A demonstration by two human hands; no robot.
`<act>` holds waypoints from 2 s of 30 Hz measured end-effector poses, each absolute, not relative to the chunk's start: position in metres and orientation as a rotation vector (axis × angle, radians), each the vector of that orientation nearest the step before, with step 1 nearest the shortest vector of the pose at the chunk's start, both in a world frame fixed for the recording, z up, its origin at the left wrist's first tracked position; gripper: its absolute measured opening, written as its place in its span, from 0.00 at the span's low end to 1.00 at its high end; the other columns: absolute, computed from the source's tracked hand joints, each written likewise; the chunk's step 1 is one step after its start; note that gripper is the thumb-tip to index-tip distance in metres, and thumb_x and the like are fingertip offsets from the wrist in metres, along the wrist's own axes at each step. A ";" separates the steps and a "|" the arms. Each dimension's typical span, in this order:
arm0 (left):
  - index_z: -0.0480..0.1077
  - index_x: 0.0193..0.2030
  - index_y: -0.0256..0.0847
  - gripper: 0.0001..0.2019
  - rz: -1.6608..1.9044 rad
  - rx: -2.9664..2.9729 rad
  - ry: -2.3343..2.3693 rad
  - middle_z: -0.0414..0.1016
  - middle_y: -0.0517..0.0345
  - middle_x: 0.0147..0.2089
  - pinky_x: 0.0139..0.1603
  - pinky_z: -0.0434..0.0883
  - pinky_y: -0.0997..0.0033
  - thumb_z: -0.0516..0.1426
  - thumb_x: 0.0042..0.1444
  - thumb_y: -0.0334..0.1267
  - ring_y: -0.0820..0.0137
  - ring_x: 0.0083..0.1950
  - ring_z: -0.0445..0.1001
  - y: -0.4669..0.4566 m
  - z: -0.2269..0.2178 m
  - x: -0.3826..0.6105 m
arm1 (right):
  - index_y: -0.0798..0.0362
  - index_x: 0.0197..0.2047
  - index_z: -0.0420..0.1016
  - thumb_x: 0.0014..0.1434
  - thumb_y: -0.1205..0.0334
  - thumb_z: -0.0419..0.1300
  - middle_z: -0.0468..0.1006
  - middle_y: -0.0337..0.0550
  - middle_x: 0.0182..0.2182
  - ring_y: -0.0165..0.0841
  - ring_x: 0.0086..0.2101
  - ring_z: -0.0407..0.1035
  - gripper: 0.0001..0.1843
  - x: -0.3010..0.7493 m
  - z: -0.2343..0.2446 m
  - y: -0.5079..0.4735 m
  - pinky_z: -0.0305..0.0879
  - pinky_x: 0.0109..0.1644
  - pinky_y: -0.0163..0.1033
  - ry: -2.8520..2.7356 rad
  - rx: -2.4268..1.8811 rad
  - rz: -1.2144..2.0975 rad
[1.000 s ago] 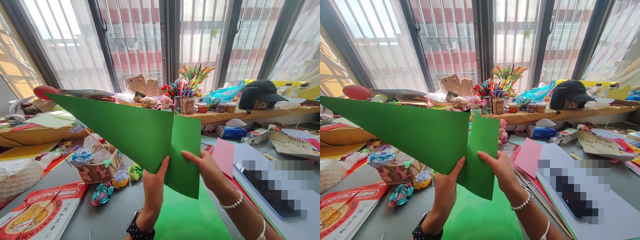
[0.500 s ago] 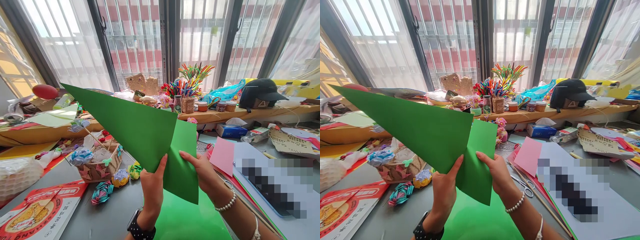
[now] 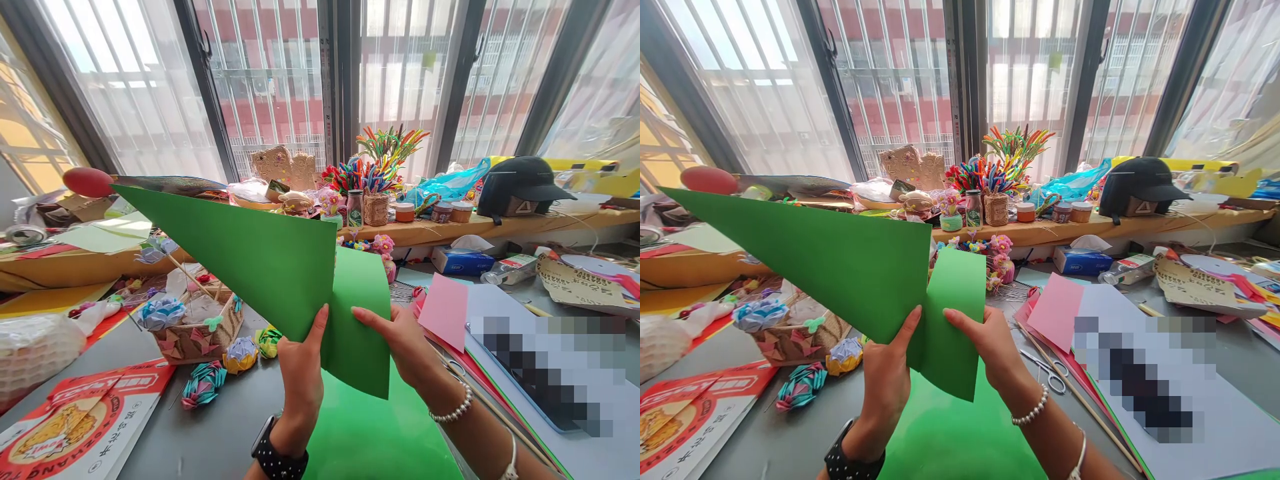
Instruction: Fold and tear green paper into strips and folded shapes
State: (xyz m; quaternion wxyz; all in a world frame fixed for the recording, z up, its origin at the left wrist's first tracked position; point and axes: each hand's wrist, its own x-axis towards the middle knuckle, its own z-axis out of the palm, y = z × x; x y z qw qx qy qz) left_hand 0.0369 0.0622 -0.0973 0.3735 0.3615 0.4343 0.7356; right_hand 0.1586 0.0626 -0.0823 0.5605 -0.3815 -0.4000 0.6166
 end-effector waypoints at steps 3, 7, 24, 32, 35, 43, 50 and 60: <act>0.70 0.44 0.40 0.19 1.875 0.898 1.077 0.74 0.55 0.45 0.47 0.69 0.65 0.62 0.42 0.36 0.64 0.45 0.71 0.062 -0.098 0.038 | 0.58 0.32 0.76 0.42 0.59 0.65 0.79 0.45 0.26 0.36 0.27 0.73 0.14 0.158 -0.083 0.062 0.69 0.31 0.36 -0.928 -0.910 1.449; 0.70 0.44 0.41 0.18 1.869 0.851 1.049 0.75 0.56 0.44 0.46 0.70 0.66 0.62 0.43 0.35 0.64 0.46 0.71 0.059 -0.094 0.040 | 0.58 0.33 0.76 0.41 0.59 0.66 0.79 0.45 0.25 0.35 0.26 0.73 0.15 0.157 -0.084 0.063 0.69 0.32 0.37 -0.876 -0.885 1.496; 0.70 0.44 0.40 0.19 1.924 0.854 1.108 0.74 0.56 0.45 0.47 0.69 0.68 0.63 0.42 0.36 0.66 0.46 0.71 0.059 -0.092 0.039 | 0.59 0.33 0.75 0.41 0.59 0.66 0.79 0.45 0.25 0.35 0.26 0.73 0.15 0.158 -0.081 0.062 0.69 0.31 0.36 -0.877 -0.885 1.591; 0.70 0.44 0.41 0.18 1.910 0.858 1.083 0.74 0.56 0.45 0.46 0.69 0.69 0.62 0.43 0.37 0.66 0.45 0.72 0.059 -0.094 0.039 | 0.59 0.32 0.75 0.40 0.62 0.66 0.79 0.45 0.25 0.36 0.26 0.73 0.13 0.155 -0.083 0.062 0.69 0.33 0.38 -0.811 -0.875 1.650; 0.70 0.44 0.40 0.19 1.903 0.866 1.100 0.74 0.55 0.45 0.46 0.69 0.69 0.62 0.43 0.37 0.65 0.46 0.71 0.058 -0.093 0.038 | 0.59 0.33 0.75 0.41 0.62 0.65 0.79 0.46 0.25 0.36 0.26 0.73 0.14 0.153 -0.084 0.061 0.69 0.32 0.38 -0.783 -0.845 1.697; 0.71 0.40 0.39 0.16 1.905 0.856 1.106 0.76 0.56 0.41 0.46 0.69 0.69 0.62 0.42 0.37 0.66 0.45 0.72 0.058 -0.093 0.038 | 0.59 0.33 0.75 0.41 0.61 0.65 0.79 0.46 0.25 0.37 0.25 0.73 0.14 0.152 -0.086 0.060 0.69 0.32 0.39 -0.772 -0.851 1.705; 0.71 0.39 0.35 0.16 1.743 0.936 1.042 0.77 0.53 0.38 0.43 0.71 0.64 0.63 0.40 0.34 0.62 0.42 0.73 0.061 -0.089 0.030 | 0.58 0.32 0.75 0.41 0.60 0.66 0.79 0.46 0.27 0.36 0.27 0.73 0.14 0.158 -0.083 0.065 0.70 0.32 0.38 -0.877 -0.911 1.461; 0.72 0.41 0.36 0.17 1.777 0.926 0.986 0.78 0.54 0.36 0.42 0.72 0.65 0.63 0.41 0.33 0.64 0.40 0.75 0.063 -0.090 0.030 | 0.57 0.31 0.76 0.41 0.61 0.65 0.79 0.44 0.25 0.36 0.26 0.73 0.12 0.160 -0.083 0.065 0.70 0.32 0.38 -0.864 -0.894 1.481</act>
